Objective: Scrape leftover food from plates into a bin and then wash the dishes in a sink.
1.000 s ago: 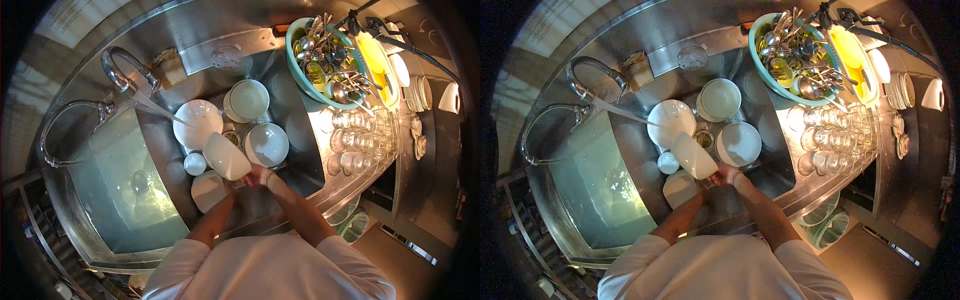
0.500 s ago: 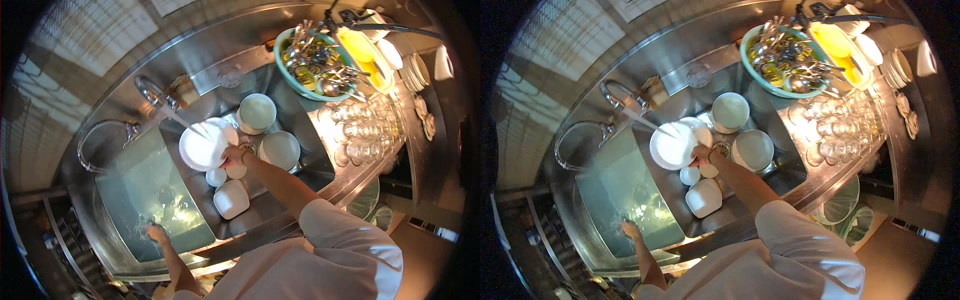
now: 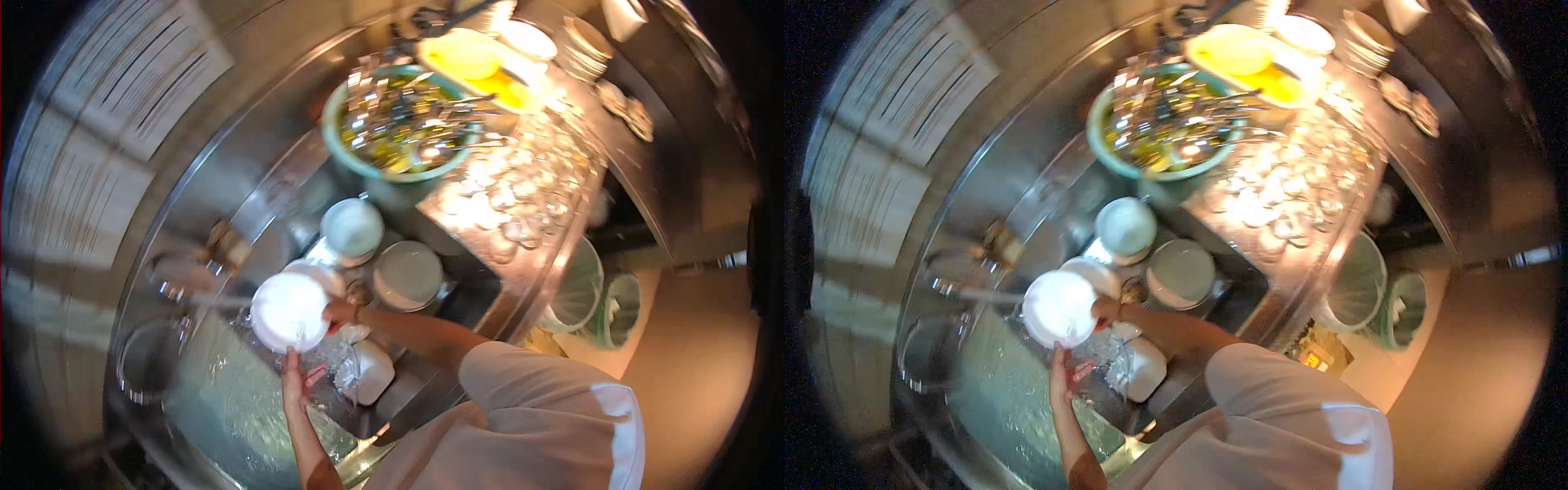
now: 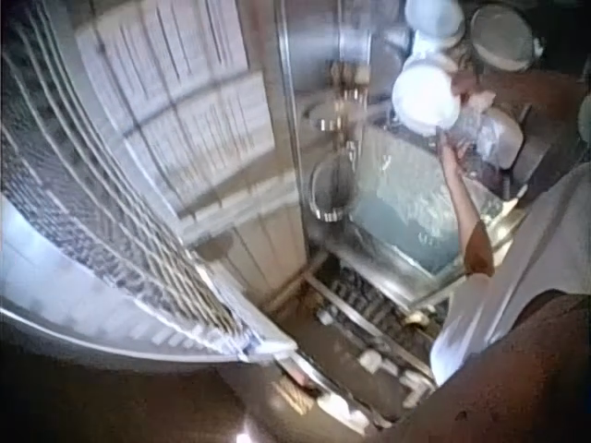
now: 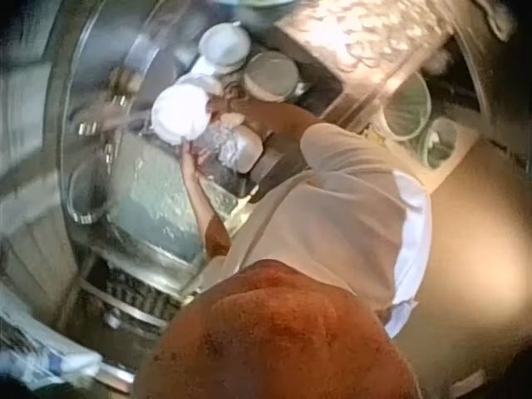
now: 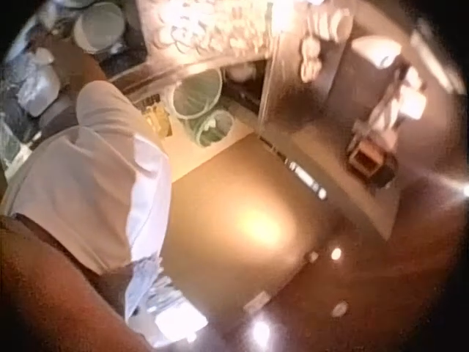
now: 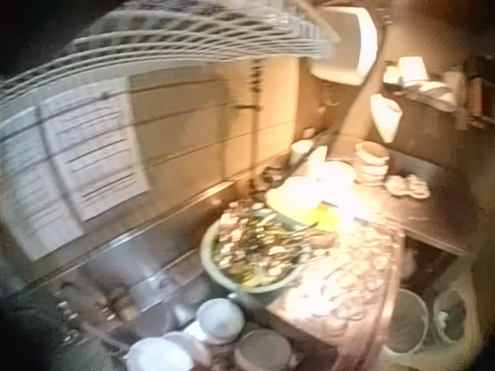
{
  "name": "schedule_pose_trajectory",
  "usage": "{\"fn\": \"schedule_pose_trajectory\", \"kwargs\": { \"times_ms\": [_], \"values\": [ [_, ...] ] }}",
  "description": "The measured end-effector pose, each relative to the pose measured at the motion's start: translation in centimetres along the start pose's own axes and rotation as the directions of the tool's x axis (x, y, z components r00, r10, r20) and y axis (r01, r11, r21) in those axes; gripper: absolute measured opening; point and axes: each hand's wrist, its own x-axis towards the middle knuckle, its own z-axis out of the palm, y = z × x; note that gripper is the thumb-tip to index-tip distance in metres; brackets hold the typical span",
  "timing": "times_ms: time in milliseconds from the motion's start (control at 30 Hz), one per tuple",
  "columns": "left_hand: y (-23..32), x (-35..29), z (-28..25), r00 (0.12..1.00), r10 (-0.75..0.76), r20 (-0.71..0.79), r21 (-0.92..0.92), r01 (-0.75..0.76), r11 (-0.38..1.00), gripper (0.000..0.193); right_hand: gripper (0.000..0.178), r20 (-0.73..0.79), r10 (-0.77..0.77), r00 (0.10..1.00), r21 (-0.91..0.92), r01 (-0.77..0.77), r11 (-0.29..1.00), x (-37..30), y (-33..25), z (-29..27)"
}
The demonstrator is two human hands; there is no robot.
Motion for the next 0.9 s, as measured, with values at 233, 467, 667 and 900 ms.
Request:
{"fn": "schedule_pose_trajectory", "kwargs": {
  "times_ms": [233,467,667,900],
  "values": [
    [-4.1,10.0,-11.9,0.775,0.466,-0.427,0.444,-0.269,0.855,0.051,0.086,0.063,0.634,0.771,0.576,-0.547,0.608,4.5,-11.8,3.2],
    [-2.0,16.1,-4.1,0.800,0.585,-0.134,0.847,-0.214,0.486,0.047,0.047,-0.785,0.572,0.239,0.465,-0.383,0.798,1.3,13.3,-13.2],
    [-8.0,17.1,-10.1,0.963,-0.058,-0.262,-0.390,-0.051,0.920,0.039,0.043,-0.442,0.741,0.506,0.619,-0.426,0.660,5.0,17.2,-11.4],
    [-10.2,19.1,-7.3,0.923,-0.020,-0.384,-0.476,-0.179,0.861,0.051,0.042,-0.380,0.782,0.494,0.691,-0.410,0.595,4.4,10.3,-12.9]
  ]
}}
